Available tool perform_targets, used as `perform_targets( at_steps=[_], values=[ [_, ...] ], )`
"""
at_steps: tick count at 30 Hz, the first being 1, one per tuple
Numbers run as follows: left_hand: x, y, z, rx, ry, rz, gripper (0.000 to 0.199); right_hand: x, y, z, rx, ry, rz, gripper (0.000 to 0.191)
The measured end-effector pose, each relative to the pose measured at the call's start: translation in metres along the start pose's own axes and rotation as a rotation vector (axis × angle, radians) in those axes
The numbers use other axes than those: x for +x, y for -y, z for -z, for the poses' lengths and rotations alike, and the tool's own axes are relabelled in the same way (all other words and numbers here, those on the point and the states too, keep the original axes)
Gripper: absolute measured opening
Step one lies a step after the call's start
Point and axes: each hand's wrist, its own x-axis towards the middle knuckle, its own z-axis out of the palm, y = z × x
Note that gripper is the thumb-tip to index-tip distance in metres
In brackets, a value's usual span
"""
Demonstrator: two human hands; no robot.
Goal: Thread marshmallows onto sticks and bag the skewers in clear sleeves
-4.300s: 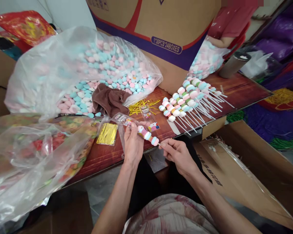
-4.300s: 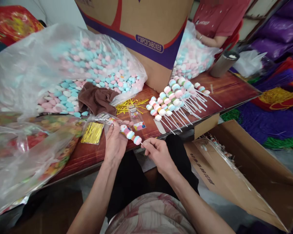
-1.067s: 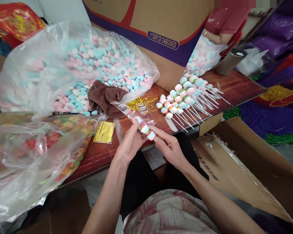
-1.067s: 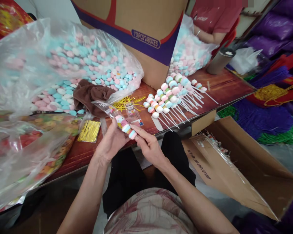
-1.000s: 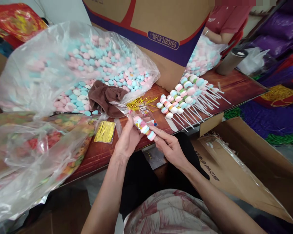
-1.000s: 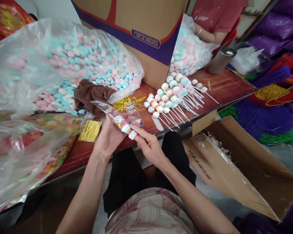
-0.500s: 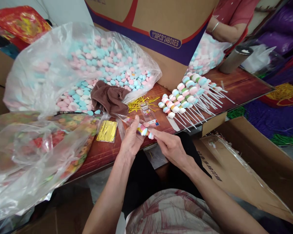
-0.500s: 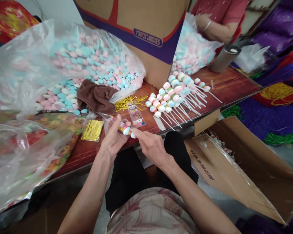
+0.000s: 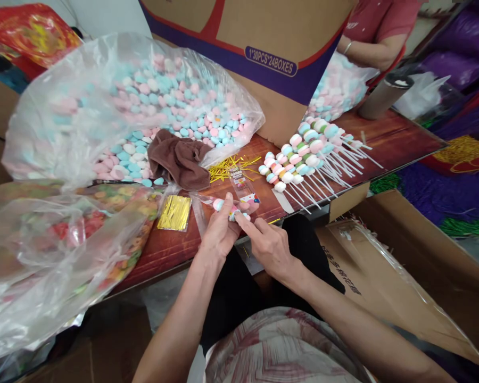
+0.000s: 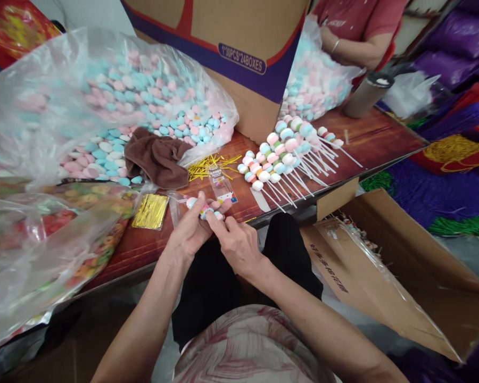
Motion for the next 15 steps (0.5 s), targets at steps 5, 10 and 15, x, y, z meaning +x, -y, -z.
perform_targets(
  at_steps=[5, 10, 15],
  values=[
    [0.000, -0.006, 0.003, -0.025, 0.032, 0.025, 0.027, 0.002, 0.006, 0.006, 0.118, 0.114, -0.083, 0.048],
    [-0.001, -0.013, 0.005, -0.006, 0.022, 0.055, 0.028, -0.001, -0.002, 0.016, 0.009, 0.131, 0.102, 0.053],
    [-0.003, -0.012, 0.006, 0.077, 0.021, 0.060, 0.030, -0.002, -0.009, 0.014, -0.092, 0.145, 0.122, 0.050]
  ],
)
